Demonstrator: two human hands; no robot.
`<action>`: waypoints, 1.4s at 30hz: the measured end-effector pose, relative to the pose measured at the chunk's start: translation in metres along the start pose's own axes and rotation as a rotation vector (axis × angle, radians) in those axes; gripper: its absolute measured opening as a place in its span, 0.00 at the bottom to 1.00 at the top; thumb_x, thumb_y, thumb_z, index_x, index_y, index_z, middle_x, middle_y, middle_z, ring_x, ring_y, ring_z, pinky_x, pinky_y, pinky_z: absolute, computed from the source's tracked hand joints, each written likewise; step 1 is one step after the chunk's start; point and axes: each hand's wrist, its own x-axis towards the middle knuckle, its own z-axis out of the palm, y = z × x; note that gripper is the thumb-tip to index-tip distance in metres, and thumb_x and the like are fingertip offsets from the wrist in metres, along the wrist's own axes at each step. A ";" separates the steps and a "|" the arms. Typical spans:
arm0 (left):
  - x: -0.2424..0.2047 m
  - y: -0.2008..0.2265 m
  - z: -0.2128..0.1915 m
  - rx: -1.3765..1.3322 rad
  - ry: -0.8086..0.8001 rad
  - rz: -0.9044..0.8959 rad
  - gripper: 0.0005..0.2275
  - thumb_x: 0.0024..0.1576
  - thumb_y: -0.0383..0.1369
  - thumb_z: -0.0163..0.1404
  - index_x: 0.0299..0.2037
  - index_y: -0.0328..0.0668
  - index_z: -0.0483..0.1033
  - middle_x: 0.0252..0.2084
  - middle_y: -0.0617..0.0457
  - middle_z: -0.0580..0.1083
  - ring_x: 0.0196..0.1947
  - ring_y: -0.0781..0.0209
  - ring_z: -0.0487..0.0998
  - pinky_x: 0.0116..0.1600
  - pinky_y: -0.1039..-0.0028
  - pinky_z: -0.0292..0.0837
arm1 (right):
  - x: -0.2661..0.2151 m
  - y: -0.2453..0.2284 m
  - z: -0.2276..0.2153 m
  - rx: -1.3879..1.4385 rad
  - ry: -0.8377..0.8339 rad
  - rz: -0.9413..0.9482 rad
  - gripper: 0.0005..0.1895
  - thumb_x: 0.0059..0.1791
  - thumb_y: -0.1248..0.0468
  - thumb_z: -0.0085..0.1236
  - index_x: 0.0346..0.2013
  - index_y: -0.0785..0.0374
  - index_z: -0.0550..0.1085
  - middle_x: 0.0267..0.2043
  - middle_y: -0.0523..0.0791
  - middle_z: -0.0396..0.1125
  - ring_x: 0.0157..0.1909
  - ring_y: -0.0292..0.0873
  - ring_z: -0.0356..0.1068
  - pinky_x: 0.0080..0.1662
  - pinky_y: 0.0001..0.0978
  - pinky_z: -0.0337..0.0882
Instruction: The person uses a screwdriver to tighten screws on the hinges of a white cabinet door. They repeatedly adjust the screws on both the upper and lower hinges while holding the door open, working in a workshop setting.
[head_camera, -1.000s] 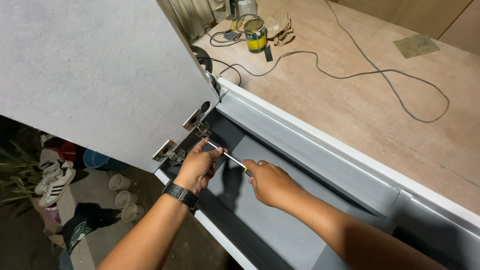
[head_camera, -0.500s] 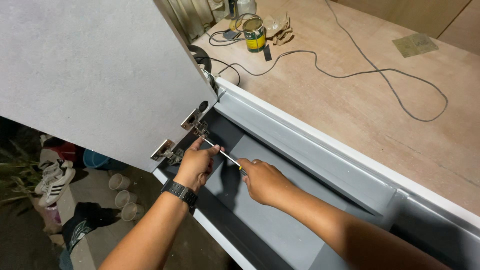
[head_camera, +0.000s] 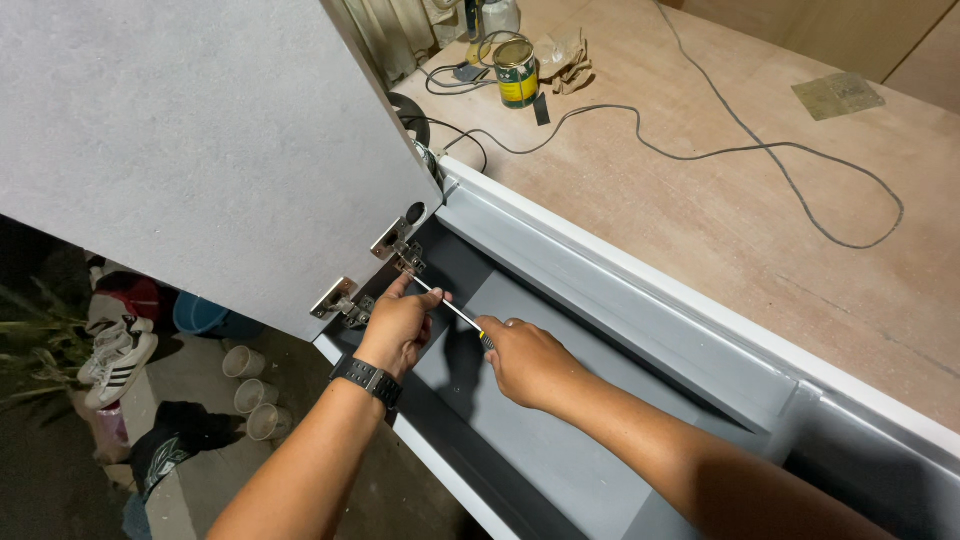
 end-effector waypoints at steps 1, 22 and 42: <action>0.000 0.000 0.001 -0.015 -0.003 0.001 0.35 0.63 0.25 0.59 0.81 0.38 0.58 0.33 0.46 0.74 0.25 0.66 0.68 0.26 0.84 0.60 | 0.000 0.000 0.001 0.005 0.012 0.001 0.25 0.59 0.67 0.45 0.73 0.69 0.67 0.50 0.63 0.74 0.49 0.62 0.81 0.45 0.50 0.82; -0.002 0.000 0.001 -0.021 -0.014 0.008 0.34 0.63 0.24 0.57 0.81 0.36 0.58 0.38 0.42 0.84 0.24 0.67 0.68 0.26 0.87 0.59 | -0.001 0.000 0.000 0.020 0.018 0.030 0.26 0.59 0.66 0.45 0.74 0.67 0.67 0.53 0.64 0.73 0.52 0.65 0.80 0.48 0.53 0.82; -0.010 0.007 0.003 -0.024 -0.007 0.018 0.34 0.63 0.24 0.57 0.81 0.33 0.57 0.36 0.42 0.83 0.23 0.67 0.67 0.26 0.84 0.59 | 0.001 0.004 0.005 -0.012 0.064 -0.011 0.25 0.59 0.67 0.45 0.72 0.68 0.69 0.50 0.64 0.73 0.46 0.63 0.81 0.41 0.51 0.83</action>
